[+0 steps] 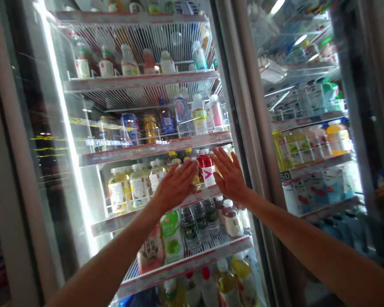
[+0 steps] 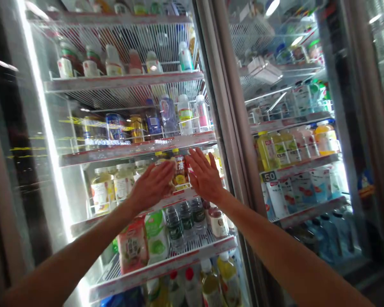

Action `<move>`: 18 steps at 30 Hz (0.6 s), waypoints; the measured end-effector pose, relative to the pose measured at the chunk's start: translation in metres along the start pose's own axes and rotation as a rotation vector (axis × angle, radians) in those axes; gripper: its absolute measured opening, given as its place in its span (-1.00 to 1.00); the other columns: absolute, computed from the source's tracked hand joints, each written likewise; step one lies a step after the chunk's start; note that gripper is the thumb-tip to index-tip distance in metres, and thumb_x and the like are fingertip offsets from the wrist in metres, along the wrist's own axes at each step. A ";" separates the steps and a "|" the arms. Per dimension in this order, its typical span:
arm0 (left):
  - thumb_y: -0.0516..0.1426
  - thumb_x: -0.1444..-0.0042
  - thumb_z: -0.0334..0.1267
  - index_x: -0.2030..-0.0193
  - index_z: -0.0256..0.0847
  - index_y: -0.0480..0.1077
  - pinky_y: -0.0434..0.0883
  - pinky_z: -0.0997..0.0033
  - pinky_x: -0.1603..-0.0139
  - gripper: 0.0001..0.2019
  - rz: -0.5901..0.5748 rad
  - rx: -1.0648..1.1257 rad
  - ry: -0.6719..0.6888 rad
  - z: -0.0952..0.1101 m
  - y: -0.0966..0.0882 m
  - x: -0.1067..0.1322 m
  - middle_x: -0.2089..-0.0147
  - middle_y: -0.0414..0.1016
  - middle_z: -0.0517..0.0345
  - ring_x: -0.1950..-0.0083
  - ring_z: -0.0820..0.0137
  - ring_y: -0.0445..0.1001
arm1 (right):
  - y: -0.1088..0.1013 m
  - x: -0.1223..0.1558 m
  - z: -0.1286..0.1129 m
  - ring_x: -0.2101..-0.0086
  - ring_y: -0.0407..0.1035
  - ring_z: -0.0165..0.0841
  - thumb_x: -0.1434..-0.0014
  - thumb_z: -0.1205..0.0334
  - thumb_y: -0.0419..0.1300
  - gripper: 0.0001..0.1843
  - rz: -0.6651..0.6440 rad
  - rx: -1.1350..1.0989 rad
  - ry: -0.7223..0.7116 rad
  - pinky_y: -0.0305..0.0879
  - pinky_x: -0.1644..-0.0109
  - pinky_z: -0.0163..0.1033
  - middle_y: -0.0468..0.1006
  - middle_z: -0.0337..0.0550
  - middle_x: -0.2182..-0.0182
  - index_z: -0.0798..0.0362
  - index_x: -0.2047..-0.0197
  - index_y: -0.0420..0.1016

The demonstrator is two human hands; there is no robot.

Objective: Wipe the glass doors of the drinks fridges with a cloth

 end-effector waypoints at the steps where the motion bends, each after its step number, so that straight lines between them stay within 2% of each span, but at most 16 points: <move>1: -0.06 -0.25 -0.22 -0.29 -0.26 0.06 0.04 0.10 -0.38 -0.52 0.042 -0.025 -0.132 -0.010 0.000 -0.010 -0.33 0.14 -0.04 -0.40 0.30 -0.04 | -0.008 0.005 0.005 -0.31 -0.10 -0.31 -0.28 0.26 -0.14 -0.39 0.006 0.003 -0.011 -0.13 -0.36 0.04 0.16 -0.09 -0.28 -0.02 -0.37 -0.17; 3: -0.09 -0.26 -0.22 -0.29 -0.35 0.06 0.08 -0.01 -0.34 -0.52 0.112 -0.061 -0.411 -0.024 0.003 -0.031 -0.35 0.08 -0.15 -0.41 0.20 -0.05 | -0.022 0.014 0.018 -0.31 -0.09 -0.29 -0.28 0.27 -0.12 -0.37 0.021 0.017 0.003 -0.11 -0.35 0.07 0.15 -0.09 -0.29 -0.05 -0.38 -0.21; 4: -0.10 -0.27 -0.23 -0.28 -0.38 0.06 0.08 -0.03 -0.34 -0.52 0.114 -0.061 -0.472 -0.025 0.005 -0.041 -0.36 0.04 -0.18 -0.41 0.17 -0.06 | -0.029 0.018 0.025 -0.30 -0.08 -0.28 -0.28 0.27 -0.11 -0.36 0.027 0.028 0.021 -0.10 -0.34 0.08 0.14 -0.09 -0.29 -0.06 -0.38 -0.22; 5: -0.12 -0.28 -0.23 -0.27 -0.41 0.07 0.08 -0.04 -0.33 -0.53 0.096 -0.051 -0.457 -0.019 0.009 -0.050 -0.37 0.03 -0.18 -0.41 0.16 -0.06 | -0.035 0.022 0.031 -0.30 -0.07 -0.26 -0.28 0.27 -0.11 -0.36 0.025 0.042 0.038 -0.10 -0.34 0.10 0.14 -0.08 -0.29 -0.07 -0.38 -0.22; 6: -0.12 -0.28 -0.23 -0.26 -0.43 0.09 0.08 -0.02 -0.34 -0.54 0.062 -0.030 -0.368 -0.009 0.013 -0.057 -0.36 0.04 -0.16 -0.40 0.16 -0.05 | -0.040 0.026 0.037 -0.30 -0.06 -0.25 -0.27 0.27 -0.10 -0.36 0.016 0.056 0.050 -0.10 -0.34 0.11 0.13 -0.07 -0.29 -0.07 -0.38 -0.22; 9: -0.12 -0.28 -0.25 -0.24 -0.39 0.14 0.07 0.11 -0.36 -0.56 -0.029 0.046 0.048 0.034 0.025 -0.074 -0.34 0.12 -0.02 -0.38 0.24 0.03 | -0.052 0.038 0.048 -0.29 -0.04 -0.22 -0.27 0.26 -0.08 -0.35 -0.035 0.094 0.045 -0.13 -0.34 0.13 0.13 -0.04 -0.29 -0.04 -0.38 -0.19; 10: -0.12 -0.28 -0.24 -0.23 -0.36 0.16 0.07 0.14 -0.36 -0.57 -0.044 0.065 0.144 0.044 0.027 -0.079 -0.33 0.15 0.03 -0.37 0.27 0.06 | -0.054 0.041 0.050 -0.29 -0.04 -0.22 -0.26 0.26 -0.07 -0.35 -0.054 0.106 0.035 -0.14 -0.34 0.12 0.14 -0.04 -0.29 -0.04 -0.38 -0.18; 11: -0.12 -0.28 -0.24 -0.23 -0.34 0.17 0.06 0.15 -0.37 -0.58 -0.053 0.077 0.180 0.051 0.029 -0.084 -0.33 0.16 0.05 -0.36 0.28 0.07 | -0.056 0.044 0.051 -0.29 -0.04 -0.22 -0.26 0.25 -0.07 -0.35 -0.074 0.119 0.024 -0.14 -0.34 0.12 0.15 -0.03 -0.29 -0.02 -0.38 -0.17; 12: -0.12 -0.28 -0.23 -0.23 -0.34 0.17 0.05 0.14 -0.37 -0.57 -0.056 0.081 0.145 0.054 0.030 -0.089 -0.33 0.16 0.05 -0.36 0.28 0.07 | -0.057 0.046 0.051 -0.30 -0.05 -0.22 -0.26 0.25 -0.07 -0.36 -0.091 0.134 0.019 -0.15 -0.34 0.12 0.16 -0.03 -0.28 -0.01 -0.37 -0.15; 15: -0.16 -0.29 -0.23 -0.26 -0.43 0.10 0.04 0.03 -0.35 -0.54 -0.029 0.063 -0.119 0.059 0.031 -0.095 -0.36 0.06 -0.09 -0.39 0.18 0.00 | -0.056 0.050 0.051 -0.30 -0.05 -0.21 -0.26 0.25 -0.07 -0.38 -0.117 0.172 0.034 -0.15 -0.33 0.14 0.19 0.01 -0.26 0.01 -0.36 -0.12; 16: -0.17 -0.29 -0.25 -0.27 -0.45 0.09 0.03 0.03 -0.35 -0.53 -0.017 0.063 -0.145 0.064 0.032 -0.090 -0.37 0.05 -0.10 -0.39 0.17 -0.02 | -0.054 0.051 0.051 -0.30 -0.05 -0.21 -0.26 0.26 -0.07 -0.38 -0.121 0.175 0.044 -0.15 -0.33 0.14 0.18 0.01 -0.26 0.02 -0.36 -0.12; 18: -0.15 -0.27 -0.27 -0.26 -0.39 0.14 0.01 0.15 -0.38 -0.55 -0.009 0.096 -0.025 0.082 0.033 -0.071 -0.34 0.12 0.00 -0.39 0.27 0.01 | -0.050 0.051 0.051 -0.30 -0.07 -0.20 -0.25 0.28 -0.07 -0.38 -0.128 0.173 0.066 -0.16 -0.34 0.14 0.17 0.01 -0.27 0.01 -0.36 -0.10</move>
Point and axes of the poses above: each hand's wrist, its own x-axis away from the middle knuckle, its own y-axis out of the palm, z = x × y, the point moved 1 cm from there along -x, towards the middle knuckle
